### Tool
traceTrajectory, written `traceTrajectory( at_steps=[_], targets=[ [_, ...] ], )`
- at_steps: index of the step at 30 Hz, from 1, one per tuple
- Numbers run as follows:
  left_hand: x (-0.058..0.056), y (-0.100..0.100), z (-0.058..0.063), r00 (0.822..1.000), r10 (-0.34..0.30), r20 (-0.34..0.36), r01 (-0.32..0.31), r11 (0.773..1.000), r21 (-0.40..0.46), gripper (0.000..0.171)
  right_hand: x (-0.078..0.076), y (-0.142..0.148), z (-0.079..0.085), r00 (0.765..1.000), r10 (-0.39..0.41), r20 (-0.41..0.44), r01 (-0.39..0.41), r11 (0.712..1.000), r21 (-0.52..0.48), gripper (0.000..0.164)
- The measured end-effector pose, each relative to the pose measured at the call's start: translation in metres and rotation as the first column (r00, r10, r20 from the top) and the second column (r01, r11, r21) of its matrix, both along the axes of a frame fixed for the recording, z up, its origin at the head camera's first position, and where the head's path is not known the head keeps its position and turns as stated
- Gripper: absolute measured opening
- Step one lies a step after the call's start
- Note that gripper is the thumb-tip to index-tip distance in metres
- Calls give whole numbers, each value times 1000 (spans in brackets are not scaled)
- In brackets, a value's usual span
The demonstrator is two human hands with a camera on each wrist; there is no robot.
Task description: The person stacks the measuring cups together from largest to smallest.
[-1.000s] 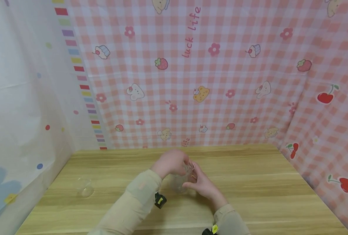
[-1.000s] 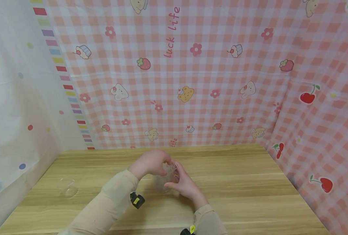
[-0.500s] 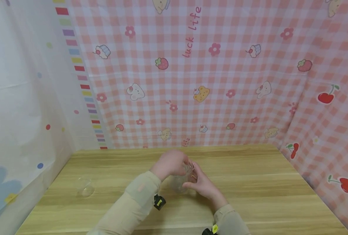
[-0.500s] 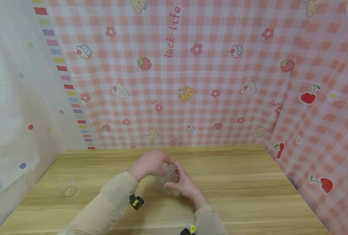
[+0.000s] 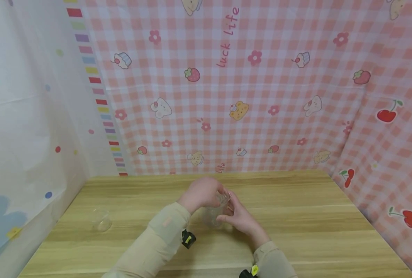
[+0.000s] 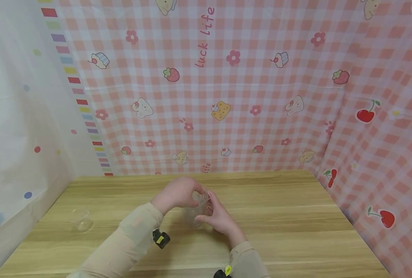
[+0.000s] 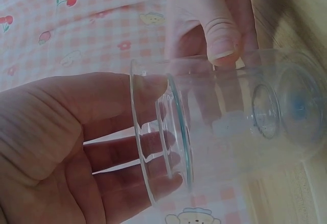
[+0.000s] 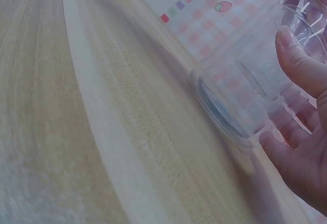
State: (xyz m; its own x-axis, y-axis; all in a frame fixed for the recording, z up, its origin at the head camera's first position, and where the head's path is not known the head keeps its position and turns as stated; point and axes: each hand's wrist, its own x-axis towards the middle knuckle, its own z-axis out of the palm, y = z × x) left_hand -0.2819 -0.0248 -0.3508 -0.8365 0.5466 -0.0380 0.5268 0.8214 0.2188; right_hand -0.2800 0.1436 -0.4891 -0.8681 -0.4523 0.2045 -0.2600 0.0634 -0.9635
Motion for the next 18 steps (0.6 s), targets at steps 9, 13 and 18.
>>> traceTrajectory(
  at_steps=[9,13,18],
  targets=[
    [-2,-2,-3,1000,-12,4,12,1000,18,34,-1,1,0,1000,8,-5,-8,1000,10,87],
    [-3,-3,-4,1000,-24,-4,24,999,31,33,0,1,0,1000,15,1,-15,1000,0,88],
    [-3,-3,-5,999,-31,-8,32,999,33,33,0,1,0,1000,16,13,-16,1000,-1,89]
  ],
)
